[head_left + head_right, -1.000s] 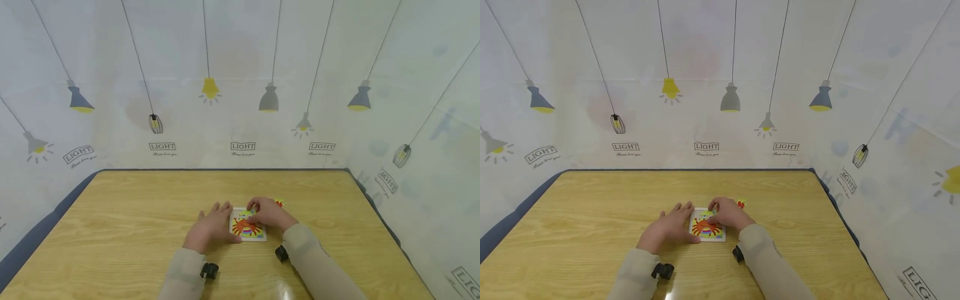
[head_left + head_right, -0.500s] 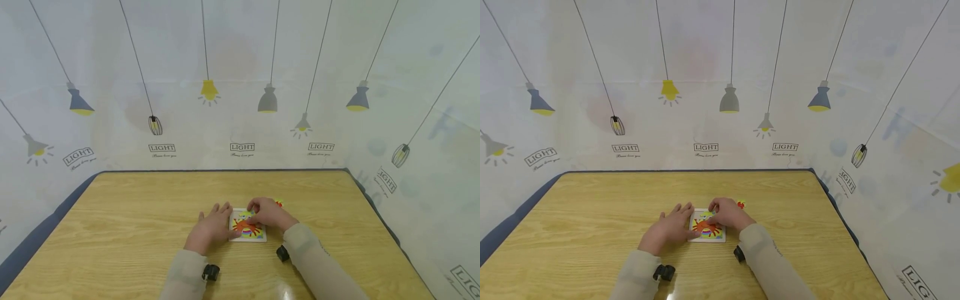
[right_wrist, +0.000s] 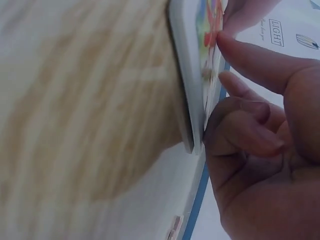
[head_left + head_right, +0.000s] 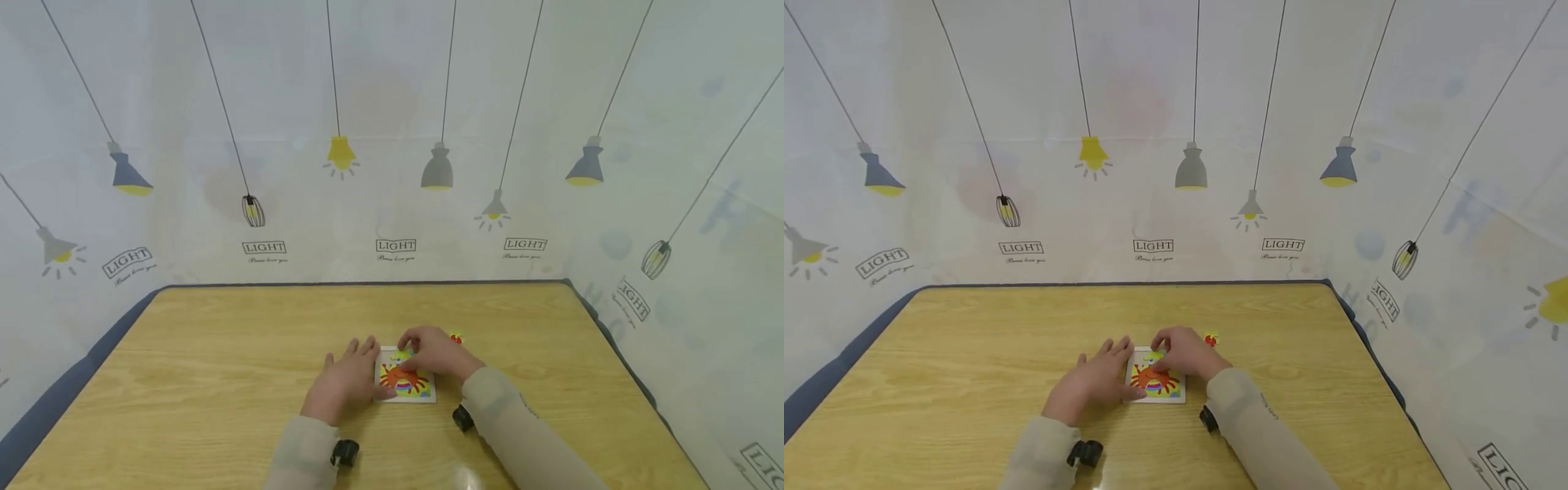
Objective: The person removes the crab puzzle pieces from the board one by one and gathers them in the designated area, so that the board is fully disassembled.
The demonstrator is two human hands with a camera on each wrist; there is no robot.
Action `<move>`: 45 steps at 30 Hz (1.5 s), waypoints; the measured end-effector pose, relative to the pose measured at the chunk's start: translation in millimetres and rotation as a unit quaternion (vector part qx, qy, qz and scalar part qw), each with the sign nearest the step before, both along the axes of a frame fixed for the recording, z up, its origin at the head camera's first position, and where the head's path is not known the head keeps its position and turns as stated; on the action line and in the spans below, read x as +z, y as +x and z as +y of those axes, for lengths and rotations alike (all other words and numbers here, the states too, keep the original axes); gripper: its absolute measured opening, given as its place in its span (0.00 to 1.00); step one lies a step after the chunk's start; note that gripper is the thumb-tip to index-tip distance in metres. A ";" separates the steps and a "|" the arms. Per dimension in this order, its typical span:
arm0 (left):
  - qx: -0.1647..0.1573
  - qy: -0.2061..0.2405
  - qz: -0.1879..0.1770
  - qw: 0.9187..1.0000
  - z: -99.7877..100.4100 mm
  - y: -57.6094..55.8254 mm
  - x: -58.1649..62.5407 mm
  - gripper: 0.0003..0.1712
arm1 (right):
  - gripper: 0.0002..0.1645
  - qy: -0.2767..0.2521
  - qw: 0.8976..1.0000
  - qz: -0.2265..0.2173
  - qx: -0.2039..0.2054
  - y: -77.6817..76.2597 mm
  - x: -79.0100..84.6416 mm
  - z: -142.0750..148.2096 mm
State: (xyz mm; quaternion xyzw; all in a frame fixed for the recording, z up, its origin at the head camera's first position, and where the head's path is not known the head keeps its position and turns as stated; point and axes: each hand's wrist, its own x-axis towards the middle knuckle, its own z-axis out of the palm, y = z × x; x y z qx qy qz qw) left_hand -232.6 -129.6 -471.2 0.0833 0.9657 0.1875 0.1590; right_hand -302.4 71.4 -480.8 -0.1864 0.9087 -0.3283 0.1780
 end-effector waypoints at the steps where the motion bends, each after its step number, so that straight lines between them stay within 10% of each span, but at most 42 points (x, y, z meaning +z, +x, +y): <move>1: 0.000 -0.001 0.001 1.000 0.2 0.0 0.4 0.58 | 0.15 0.002 1.000 0.001 0.003 -0.2 0.8 -0.3; 32: 0.002 -0.001 -0.006 1.000 2.1 -0.3 -1.7 0.62 | 0.15 0.051 0.993 -0.003 0.103 -3.6 10.9 -7.3; 39: 0.003 -0.003 -0.007 1.000 2.2 -1.0 -2.4 0.62 | 0.27 0.019 0.999 -0.005 0.044 -2.8 2.1 2.9; 45: 0.005 0.000 -0.009 1.000 2.7 -0.4 -1.9 0.62 | 0.16 -0.003 1.000 0.010 0.017 -2.8 -0.3 10.4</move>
